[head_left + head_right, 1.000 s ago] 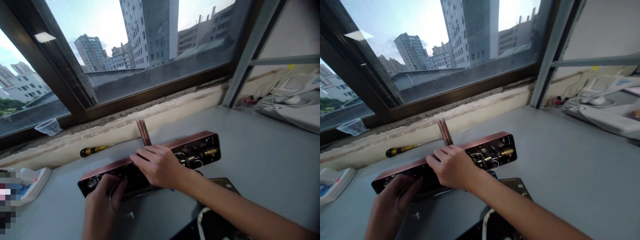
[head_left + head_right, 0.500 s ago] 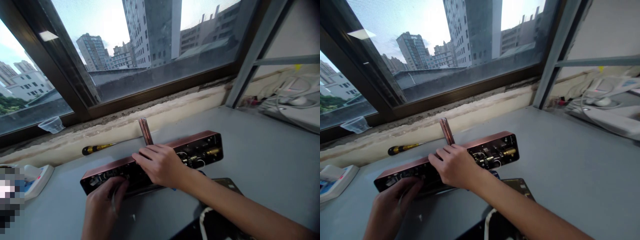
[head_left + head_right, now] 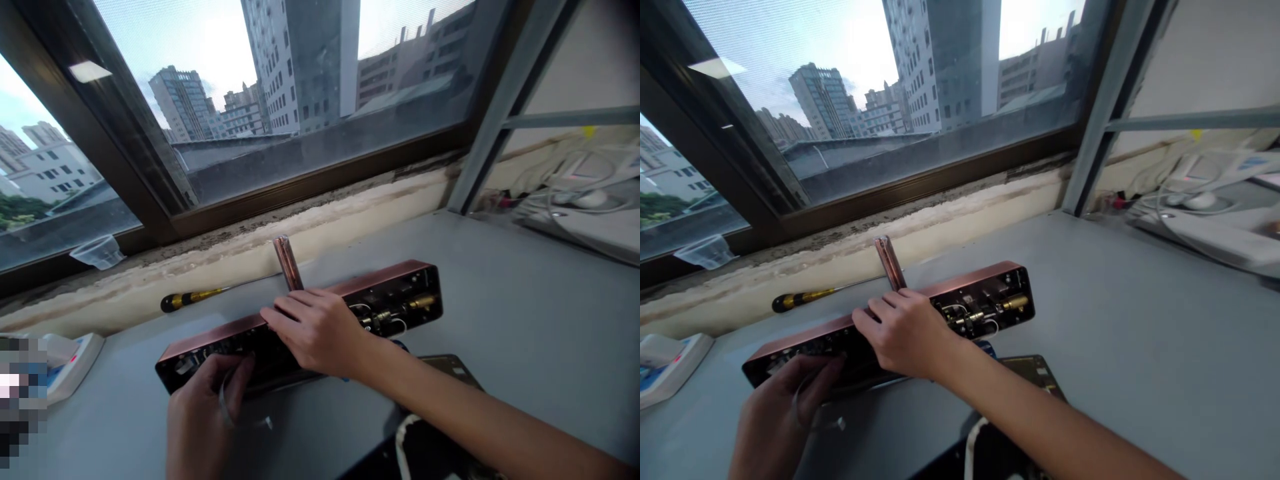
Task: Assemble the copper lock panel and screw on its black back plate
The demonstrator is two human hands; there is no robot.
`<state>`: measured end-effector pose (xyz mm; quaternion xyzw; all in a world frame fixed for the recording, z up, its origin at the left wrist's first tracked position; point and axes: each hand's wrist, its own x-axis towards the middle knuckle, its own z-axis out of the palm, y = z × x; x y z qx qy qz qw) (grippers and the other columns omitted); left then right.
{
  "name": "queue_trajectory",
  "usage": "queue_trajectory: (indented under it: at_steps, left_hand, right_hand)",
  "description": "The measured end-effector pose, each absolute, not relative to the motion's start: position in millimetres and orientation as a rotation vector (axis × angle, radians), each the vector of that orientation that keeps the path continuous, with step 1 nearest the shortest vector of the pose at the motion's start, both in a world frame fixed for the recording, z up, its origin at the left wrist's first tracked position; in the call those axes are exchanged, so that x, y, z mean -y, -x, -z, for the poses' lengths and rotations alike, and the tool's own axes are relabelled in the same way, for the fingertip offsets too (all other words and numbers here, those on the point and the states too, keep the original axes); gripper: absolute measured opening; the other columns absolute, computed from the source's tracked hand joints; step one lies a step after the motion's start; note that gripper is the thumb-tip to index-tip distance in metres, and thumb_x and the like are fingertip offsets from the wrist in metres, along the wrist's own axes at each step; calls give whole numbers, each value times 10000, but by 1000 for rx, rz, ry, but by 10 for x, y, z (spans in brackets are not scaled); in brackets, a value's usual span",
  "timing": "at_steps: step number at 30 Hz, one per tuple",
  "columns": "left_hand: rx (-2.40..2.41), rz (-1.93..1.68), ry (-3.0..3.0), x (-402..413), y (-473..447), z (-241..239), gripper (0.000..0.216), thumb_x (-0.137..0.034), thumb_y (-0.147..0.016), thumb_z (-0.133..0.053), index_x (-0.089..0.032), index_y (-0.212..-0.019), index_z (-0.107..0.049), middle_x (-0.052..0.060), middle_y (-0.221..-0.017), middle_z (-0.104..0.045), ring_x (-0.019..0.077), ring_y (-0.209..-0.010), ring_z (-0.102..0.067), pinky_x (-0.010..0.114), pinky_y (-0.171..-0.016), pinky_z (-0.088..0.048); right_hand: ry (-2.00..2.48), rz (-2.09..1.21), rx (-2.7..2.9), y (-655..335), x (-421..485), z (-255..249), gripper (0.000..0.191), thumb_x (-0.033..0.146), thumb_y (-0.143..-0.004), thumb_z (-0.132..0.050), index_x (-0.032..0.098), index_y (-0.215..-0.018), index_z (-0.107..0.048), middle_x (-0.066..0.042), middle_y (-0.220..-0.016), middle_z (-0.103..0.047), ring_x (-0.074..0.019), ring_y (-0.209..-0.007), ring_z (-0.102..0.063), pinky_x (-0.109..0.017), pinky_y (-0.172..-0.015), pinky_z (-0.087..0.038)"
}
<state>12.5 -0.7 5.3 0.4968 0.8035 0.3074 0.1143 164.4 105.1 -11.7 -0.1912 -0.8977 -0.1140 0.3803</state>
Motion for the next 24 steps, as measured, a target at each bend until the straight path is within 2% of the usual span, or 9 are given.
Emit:
queue_trajectory:
  at_steps: [8,24]
  left_hand:
    - [-2501,-800,-1325,-14,-105,-76,274,-511,-663,-541,-252,-665,-628,-5,-645,-707,230,-647,-638,285,-557,-396]
    - [-2382,-914,-1426,-24,-106,-46,285,-503,-646,-566,-235,-639,-662,1,-613,-711,220,-602,-635,269,-527,-431]
  right_hand:
    - [500,301,2283,-1628,-1063,118,204,160,-797,-475,149,-969,-585,-26,-743,-575,-151,-675,-485,-287,-578,-289]
    - [497,293,2283,-1637,-1060,112,197,162,-798,-467,149,-955,-586,-27,-727,-565,-149,-666,-482,-287,-571,-297]
